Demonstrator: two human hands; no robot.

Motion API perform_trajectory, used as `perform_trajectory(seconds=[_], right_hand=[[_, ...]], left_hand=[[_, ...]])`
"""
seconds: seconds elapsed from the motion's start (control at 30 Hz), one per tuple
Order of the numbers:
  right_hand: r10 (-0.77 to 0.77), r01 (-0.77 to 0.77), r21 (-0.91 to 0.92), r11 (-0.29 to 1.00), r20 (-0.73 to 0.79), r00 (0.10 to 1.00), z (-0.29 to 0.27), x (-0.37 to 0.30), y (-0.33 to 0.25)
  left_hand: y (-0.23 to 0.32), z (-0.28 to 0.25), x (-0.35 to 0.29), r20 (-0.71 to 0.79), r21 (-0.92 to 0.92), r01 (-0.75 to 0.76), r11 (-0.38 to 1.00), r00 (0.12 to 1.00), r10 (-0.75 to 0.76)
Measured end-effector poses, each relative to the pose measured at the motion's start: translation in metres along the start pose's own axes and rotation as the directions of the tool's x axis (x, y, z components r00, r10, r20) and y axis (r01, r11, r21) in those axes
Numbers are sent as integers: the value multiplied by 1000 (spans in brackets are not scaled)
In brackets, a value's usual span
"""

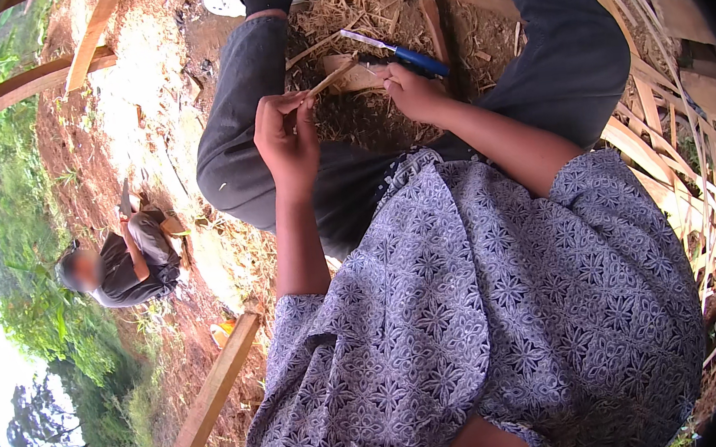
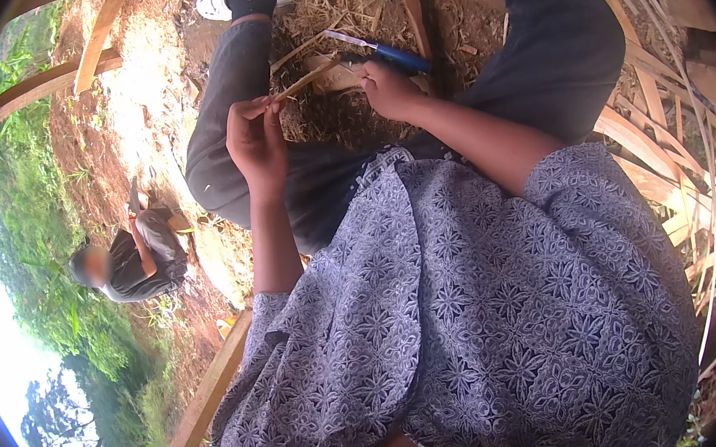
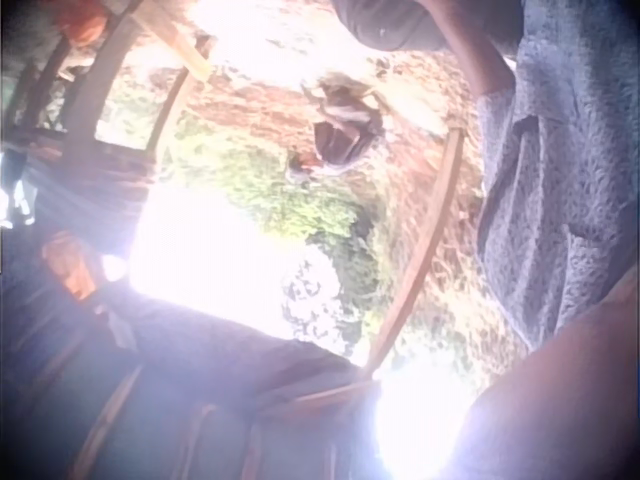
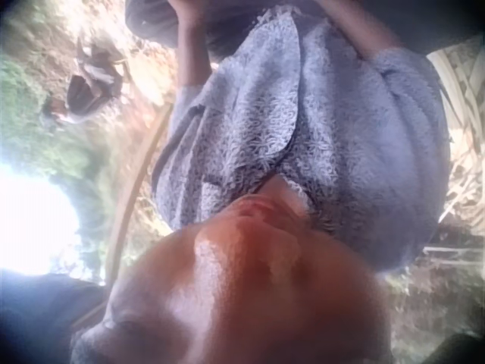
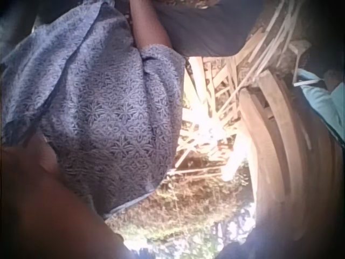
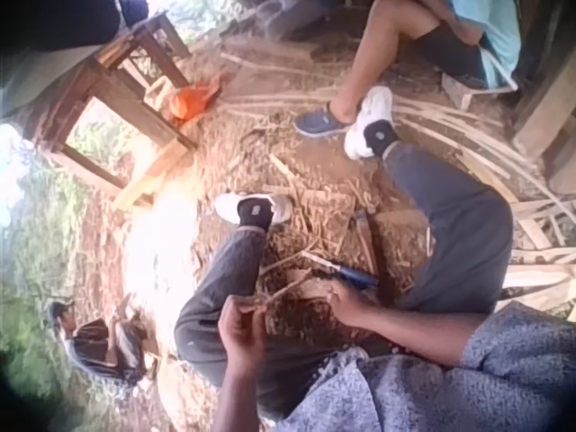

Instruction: The person sits on the ground and uses a knife to shave thin strips from a small piece of wood held between their legs. They repeatedly scrape the blade along the wood to create fine shavings, occasionally adjusting their grip on the wood and the knife.

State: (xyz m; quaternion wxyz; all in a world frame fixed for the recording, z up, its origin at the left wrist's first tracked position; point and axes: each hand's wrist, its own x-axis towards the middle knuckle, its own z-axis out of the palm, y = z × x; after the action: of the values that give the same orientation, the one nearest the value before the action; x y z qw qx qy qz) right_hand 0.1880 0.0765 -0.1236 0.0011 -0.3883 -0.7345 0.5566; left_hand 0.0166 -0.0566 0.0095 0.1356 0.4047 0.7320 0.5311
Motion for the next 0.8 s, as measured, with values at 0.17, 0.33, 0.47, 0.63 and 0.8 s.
perform_trajectory(seconds=[0.17, 0.33, 0.47, 0.63, 0.8], right_hand=[[50, -43, 104, 994, -65, 997, -6, 1, 8], [259, -315, 105, 943, 359, 897, -25, -25, -21], [304, -470, 223, 854, 519, 799, -32, -21, -30], [257, -542, 389, 745, 582, 771, -33, -13, -17], [109, -125, 64, 990, 218, 970, -33, -26, -49]], left_hand=[[-8, 1, -17, 45, -9, 28, 1000, 999, -28], [12, -2, -13, 21, 7, 3, 1000, 1000, -3], [-1, -5, -6, -8, -20, 51, 998, 999, -51], [-16, -4, 2, -54, -85, 30, 996, 998, -35], [-12, 6, 0, -28, -79, 0, 997, 1000, -2]])
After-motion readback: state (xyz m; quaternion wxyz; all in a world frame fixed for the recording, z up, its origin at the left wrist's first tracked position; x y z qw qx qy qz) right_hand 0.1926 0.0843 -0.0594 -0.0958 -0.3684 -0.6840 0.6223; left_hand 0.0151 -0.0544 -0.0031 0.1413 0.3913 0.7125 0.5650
